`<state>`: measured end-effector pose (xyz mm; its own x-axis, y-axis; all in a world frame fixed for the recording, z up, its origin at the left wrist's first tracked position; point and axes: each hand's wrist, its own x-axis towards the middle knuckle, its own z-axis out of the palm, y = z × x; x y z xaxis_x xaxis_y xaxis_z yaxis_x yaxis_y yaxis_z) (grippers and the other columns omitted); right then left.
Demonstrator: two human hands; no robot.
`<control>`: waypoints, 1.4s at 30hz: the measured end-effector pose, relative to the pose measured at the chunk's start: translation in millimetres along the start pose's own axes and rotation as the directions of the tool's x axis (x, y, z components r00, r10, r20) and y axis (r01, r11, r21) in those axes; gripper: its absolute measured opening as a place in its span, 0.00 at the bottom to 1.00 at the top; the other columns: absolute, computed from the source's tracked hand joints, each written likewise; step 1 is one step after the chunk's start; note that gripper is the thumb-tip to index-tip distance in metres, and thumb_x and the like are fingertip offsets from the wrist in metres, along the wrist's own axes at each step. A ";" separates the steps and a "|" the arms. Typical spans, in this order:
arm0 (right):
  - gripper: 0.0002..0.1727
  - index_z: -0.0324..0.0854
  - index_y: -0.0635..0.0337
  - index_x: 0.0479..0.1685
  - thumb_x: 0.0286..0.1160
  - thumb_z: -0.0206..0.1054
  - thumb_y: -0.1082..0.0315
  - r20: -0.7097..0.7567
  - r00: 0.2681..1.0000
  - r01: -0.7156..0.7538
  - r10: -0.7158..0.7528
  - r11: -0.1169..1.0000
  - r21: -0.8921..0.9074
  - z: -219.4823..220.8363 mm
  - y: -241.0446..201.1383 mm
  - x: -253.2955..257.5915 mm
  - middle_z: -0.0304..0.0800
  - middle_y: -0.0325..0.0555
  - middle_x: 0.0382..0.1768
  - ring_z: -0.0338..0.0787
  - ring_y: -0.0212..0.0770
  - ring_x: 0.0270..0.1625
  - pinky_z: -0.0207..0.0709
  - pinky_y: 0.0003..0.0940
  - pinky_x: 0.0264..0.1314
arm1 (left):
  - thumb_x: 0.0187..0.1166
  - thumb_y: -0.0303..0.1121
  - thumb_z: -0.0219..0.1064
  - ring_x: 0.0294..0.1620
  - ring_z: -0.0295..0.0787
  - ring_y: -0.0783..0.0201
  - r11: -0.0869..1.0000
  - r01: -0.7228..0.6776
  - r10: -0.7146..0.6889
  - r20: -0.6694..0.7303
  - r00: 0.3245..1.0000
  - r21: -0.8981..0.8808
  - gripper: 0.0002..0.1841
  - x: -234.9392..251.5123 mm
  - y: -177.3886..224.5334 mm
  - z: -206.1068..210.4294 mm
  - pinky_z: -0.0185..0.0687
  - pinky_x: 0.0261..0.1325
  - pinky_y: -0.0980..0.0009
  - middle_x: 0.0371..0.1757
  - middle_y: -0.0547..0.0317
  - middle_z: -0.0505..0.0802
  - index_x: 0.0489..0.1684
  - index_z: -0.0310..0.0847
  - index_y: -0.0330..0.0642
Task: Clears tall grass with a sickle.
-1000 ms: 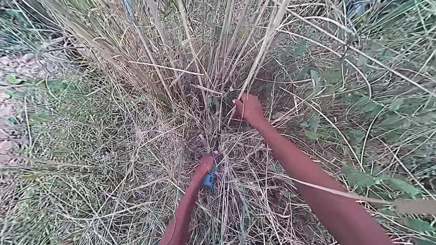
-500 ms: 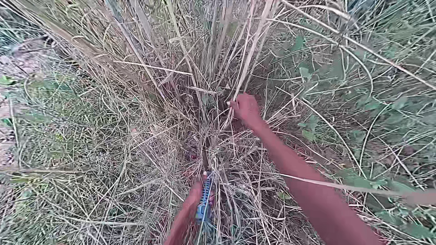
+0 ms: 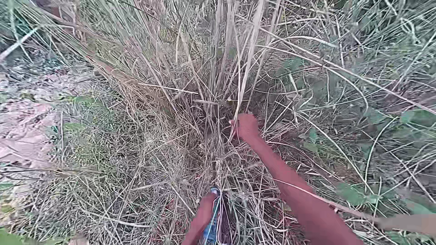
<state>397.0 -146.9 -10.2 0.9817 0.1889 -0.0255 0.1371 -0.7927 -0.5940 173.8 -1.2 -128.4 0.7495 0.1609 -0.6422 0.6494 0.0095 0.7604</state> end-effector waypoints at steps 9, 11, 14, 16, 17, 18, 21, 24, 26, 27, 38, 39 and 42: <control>0.19 0.85 0.74 0.50 0.87 0.62 0.61 0.050 0.997 0.058 -0.056 0.998 -0.021 2.2 -11.7 -7.3 0.88 0.72 0.52 0.87 0.69 0.63 0.75 0.65 0.63 | 0.97 0.45 0.36 0.18 0.77 0.70 0.987 0.014 -0.032 0.108 0.994 0.159 0.25 17.0 26.4 -28.5 0.80 0.27 0.72 0.21 0.62 0.80 0.43 0.75 0.37; 0.19 0.85 0.75 0.44 0.86 0.65 0.61 0.030 0.991 0.127 -0.129 0.990 0.062 17.7 -6.0 -30.0 0.88 0.73 0.47 0.88 0.70 0.56 0.77 0.67 0.56 | 0.97 0.40 0.35 0.16 0.77 0.72 0.999 -0.027 0.029 -0.045 0.999 0.026 0.23 -30.9 -24.5 -25.5 0.80 0.24 0.75 0.19 0.64 0.80 0.44 0.75 0.35; 0.18 0.85 0.74 0.42 0.86 0.65 0.61 -0.064 0.988 0.148 -0.142 0.984 0.098 8.6 17.5 -43.4 0.88 0.70 0.40 0.89 0.69 0.49 0.79 0.64 0.52 | 0.97 0.36 0.38 0.16 0.76 0.72 0.998 -0.058 0.058 -0.043 0.997 -0.008 0.21 -25.9 -17.7 4.5 0.78 0.25 0.75 0.20 0.64 0.79 0.49 0.76 0.33; 0.19 0.85 0.77 0.49 0.87 0.64 0.63 -0.042 0.989 0.149 -0.144 0.976 0.159 5.7 20.3 -48.8 0.88 0.74 0.45 0.88 0.71 0.53 0.76 0.66 0.57 | 0.97 0.40 0.38 0.10 0.75 0.73 0.996 0.075 -0.076 0.014 0.997 0.054 0.20 -21.5 15.3 -30.8 0.75 0.14 0.78 0.15 0.64 0.78 0.45 0.73 0.37; 0.19 0.86 0.76 0.50 0.87 0.64 0.63 -0.050 0.988 0.153 -0.147 0.976 0.152 1.7 18.8 -38.2 0.89 0.73 0.46 0.88 0.70 0.55 0.76 0.66 0.59 | 0.98 0.42 0.38 0.10 0.74 0.72 0.985 0.110 -0.120 0.069 0.990 0.130 0.19 -10.6 44.4 -46.7 0.75 0.14 0.77 0.16 0.63 0.77 0.47 0.71 0.39; 0.19 0.87 0.74 0.50 0.87 0.64 0.62 -0.054 0.988 0.151 -0.145 0.980 0.129 4.0 15.9 -26.0 0.90 0.71 0.47 0.89 0.69 0.56 0.76 0.65 0.62 | 0.98 0.44 0.39 0.12 0.75 0.70 0.968 0.119 -0.146 0.107 0.984 0.221 0.19 1.1 70.0 -58.4 0.76 0.15 0.76 0.18 0.63 0.77 0.49 0.70 0.40; 0.20 0.86 0.74 0.47 0.88 0.62 0.60 -0.044 0.986 0.162 -0.159 0.984 0.068 17.8 -6.8 -13.1 0.89 0.70 0.48 0.89 0.67 0.59 0.77 0.64 0.62 | 0.96 0.47 0.42 0.14 0.75 0.71 0.913 0.058 -0.131 0.156 0.979 0.403 0.21 55.8 110.2 -59.3 0.76 0.19 0.76 0.20 0.64 0.79 0.43 0.75 0.42; 0.21 0.85 0.75 0.49 0.89 0.61 0.60 -0.010 0.992 0.126 -0.126 0.991 0.049 10.3 -14.6 -19.5 0.88 0.72 0.53 0.87 0.68 0.63 0.76 0.64 0.66 | 0.97 0.46 0.41 0.23 0.73 0.69 0.938 0.049 -0.124 0.202 0.972 0.342 0.21 57.3 90.7 -41.2 0.74 0.29 0.72 0.29 0.61 0.78 0.54 0.76 0.38; 0.21 0.85 0.75 0.49 0.88 0.62 0.60 0.041 0.991 0.127 -0.129 0.990 0.053 8.6 -9.5 -30.4 0.88 0.72 0.52 0.87 0.69 0.61 0.76 0.66 0.63 | 0.97 0.47 0.36 0.13 0.76 0.72 0.993 0.064 -0.078 0.145 0.986 0.098 0.23 14.6 22.5 -42.5 0.78 0.18 0.77 0.19 0.64 0.78 0.46 0.72 0.39; 0.20 0.85 0.75 0.45 0.87 0.64 0.60 0.039 0.986 0.157 -0.160 0.985 0.065 10.3 -3.7 -37.5 0.88 0.72 0.47 0.88 0.70 0.56 0.78 0.66 0.58 | 0.97 0.46 0.35 0.13 0.77 0.74 0.999 0.036 -0.035 0.059 0.998 -0.022 0.24 -12.7 -10.3 -32.8 0.79 0.19 0.78 0.17 0.65 0.79 0.42 0.73 0.39; 0.18 0.85 0.75 0.50 0.88 0.62 0.63 -0.071 0.984 0.170 -0.162 0.979 0.116 2.1 -0.2 -57.2 0.88 0.72 0.49 0.88 0.69 0.57 0.78 0.64 0.60 | 0.97 0.44 0.40 0.13 0.73 0.72 0.970 0.021 -0.062 0.163 0.985 0.243 0.21 61.4 76.5 -20.0 0.75 0.18 0.76 0.21 0.64 0.78 0.47 0.74 0.41; 0.19 0.85 0.75 0.49 0.89 0.61 0.62 -0.045 0.988 0.153 -0.149 0.985 0.078 5.0 -7.6 -55.4 0.88 0.73 0.51 0.88 0.69 0.59 0.78 0.63 0.61 | 0.97 0.45 0.39 0.15 0.73 0.72 0.959 0.023 -0.077 0.182 0.980 0.282 0.21 63.8 75.7 -25.1 0.76 0.19 0.75 0.21 0.64 0.78 0.48 0.74 0.41; 0.18 0.85 0.74 0.48 0.87 0.61 0.62 0.072 0.984 0.161 -0.161 0.987 0.011 13.3 -14.5 -48.2 0.88 0.71 0.51 0.88 0.68 0.61 0.78 0.64 0.59 | 0.98 0.44 0.37 0.18 0.77 0.71 0.991 0.007 -0.022 0.115 0.993 0.131 0.24 5.0 7.7 -20.6 0.79 0.25 0.74 0.24 0.61 0.80 0.52 0.74 0.35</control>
<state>346.0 -136.8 -11.1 0.9344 0.3559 0.0125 0.2919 -0.7453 -0.5995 180.0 20.0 -123.7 0.7448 0.0463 -0.6656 0.6657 -0.1189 0.7367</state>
